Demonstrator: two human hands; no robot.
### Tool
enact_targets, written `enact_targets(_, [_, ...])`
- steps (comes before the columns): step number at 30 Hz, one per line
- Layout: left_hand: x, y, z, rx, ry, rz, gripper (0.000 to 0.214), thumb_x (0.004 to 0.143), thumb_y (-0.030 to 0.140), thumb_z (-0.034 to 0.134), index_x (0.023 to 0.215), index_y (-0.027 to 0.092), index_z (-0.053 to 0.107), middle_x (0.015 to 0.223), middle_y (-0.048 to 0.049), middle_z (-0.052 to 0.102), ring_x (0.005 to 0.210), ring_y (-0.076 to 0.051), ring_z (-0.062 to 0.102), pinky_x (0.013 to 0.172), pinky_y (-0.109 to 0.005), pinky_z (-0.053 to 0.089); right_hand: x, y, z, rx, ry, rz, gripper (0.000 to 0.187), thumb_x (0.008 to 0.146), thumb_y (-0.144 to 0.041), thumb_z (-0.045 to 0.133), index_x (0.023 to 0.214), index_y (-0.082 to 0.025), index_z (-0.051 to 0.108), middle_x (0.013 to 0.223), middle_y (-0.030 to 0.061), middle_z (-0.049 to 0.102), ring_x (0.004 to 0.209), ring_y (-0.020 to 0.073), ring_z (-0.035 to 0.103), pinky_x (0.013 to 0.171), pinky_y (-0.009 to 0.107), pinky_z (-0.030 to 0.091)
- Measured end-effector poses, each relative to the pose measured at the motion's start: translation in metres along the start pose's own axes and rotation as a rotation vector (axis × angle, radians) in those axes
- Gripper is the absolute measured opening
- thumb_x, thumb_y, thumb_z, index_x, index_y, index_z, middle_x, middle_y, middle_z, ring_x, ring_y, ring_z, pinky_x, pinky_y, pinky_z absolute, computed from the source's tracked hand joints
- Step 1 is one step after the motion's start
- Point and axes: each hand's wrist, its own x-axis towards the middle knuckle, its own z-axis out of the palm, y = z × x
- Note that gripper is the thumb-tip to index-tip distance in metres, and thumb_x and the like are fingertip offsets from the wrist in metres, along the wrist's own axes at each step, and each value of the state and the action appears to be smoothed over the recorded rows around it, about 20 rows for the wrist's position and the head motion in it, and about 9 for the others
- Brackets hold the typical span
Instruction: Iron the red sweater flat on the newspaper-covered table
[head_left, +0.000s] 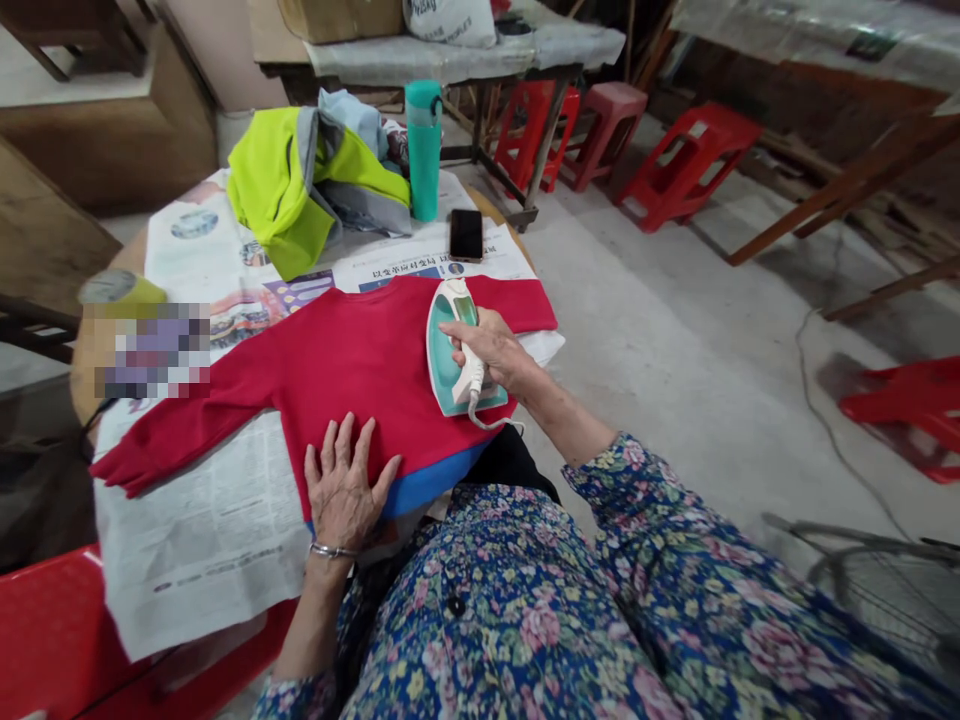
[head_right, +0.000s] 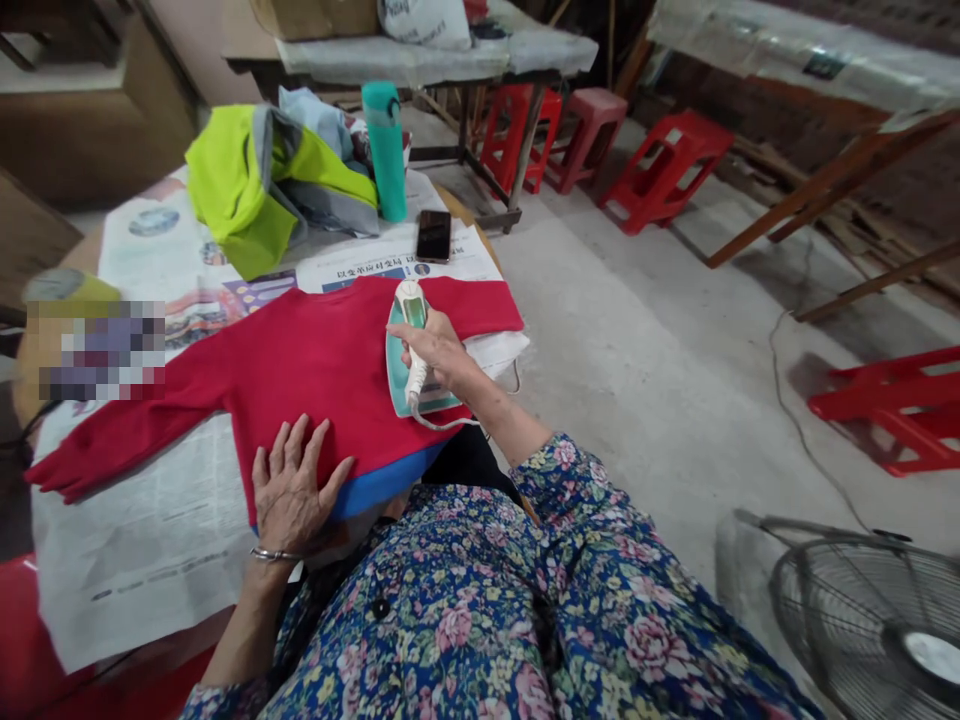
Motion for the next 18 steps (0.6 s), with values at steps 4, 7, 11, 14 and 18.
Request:
enact_targets(4, [0.0, 0.002, -0.001, 0.005, 0.011, 0.014, 0.06, 0.108, 0.058, 0.055, 0.156, 0.024, 0.066, 0.168, -0.0168, 0.059, 0.156, -0.038, 0.053, 0.135, -0.063, 0.028, -0.013, 0.006, -0.009, -0.042, -0.083, 0.014, 0.041, 0.09, -0.018, 0.087, 0.08, -0.025, 0.047, 0.058, -0.0078, 0.05, 0.042, 0.008, 0.048, 0.038, 0.018, 0.044])
enact_targets(7, [0.0, 0.002, -0.002, 0.005, 0.002, 0.013, 0.059, 0.108, 0.057, 0.055, 0.157, 0.024, 0.065, 0.169, -0.0171, 0.058, 0.157, -0.038, 0.052, 0.135, -0.063, 0.028, -0.02, 0.008, -0.014, -0.078, -0.139, 0.017, 0.042, 0.088, -0.018, 0.089, 0.082, -0.025, 0.048, 0.058, -0.0078, 0.052, 0.041, 0.0079, 0.048, 0.036, 0.017, 0.042])
enact_targets(11, [-0.002, 0.0, -0.001, 0.001, -0.014, 0.011, 0.059, 0.108, 0.056, 0.055, 0.158, 0.025, 0.064, 0.17, -0.0166, 0.057, 0.159, -0.038, 0.05, 0.136, -0.064, 0.026, -0.021, 0.001, -0.015, -0.152, -0.158, 0.013, 0.039, 0.091, -0.015, 0.085, 0.082, -0.024, 0.048, 0.058, -0.0083, 0.051, 0.04, 0.0071, 0.047, 0.034, 0.016, 0.04])
enact_targets(14, [-0.003, -0.001, 0.0, 0.002, -0.015, 0.021, 0.06, 0.109, 0.056, 0.056, 0.16, 0.025, 0.062, 0.171, -0.0163, 0.056, 0.159, -0.037, 0.05, 0.136, -0.063, 0.026, -0.016, -0.008, -0.015, -0.215, -0.18, 0.016, 0.036, 0.095, -0.013, 0.079, 0.081, -0.024, 0.048, 0.057, -0.0077, 0.051, 0.041, 0.0074, 0.048, 0.035, 0.015, 0.041])
enact_targets(18, [-0.002, 0.001, 0.001, -0.002, -0.001, 0.01, 0.06, 0.109, 0.056, 0.055, 0.158, 0.023, 0.064, 0.17, -0.0175, 0.057, 0.159, -0.038, 0.051, 0.136, -0.063, 0.026, 0.003, -0.015, -0.014, -0.224, -0.175, 0.015, 0.038, 0.092, -0.013, 0.082, 0.079, -0.023, 0.048, 0.061, -0.0061, 0.052, 0.043, 0.0076, 0.049, 0.036, 0.016, 0.043])
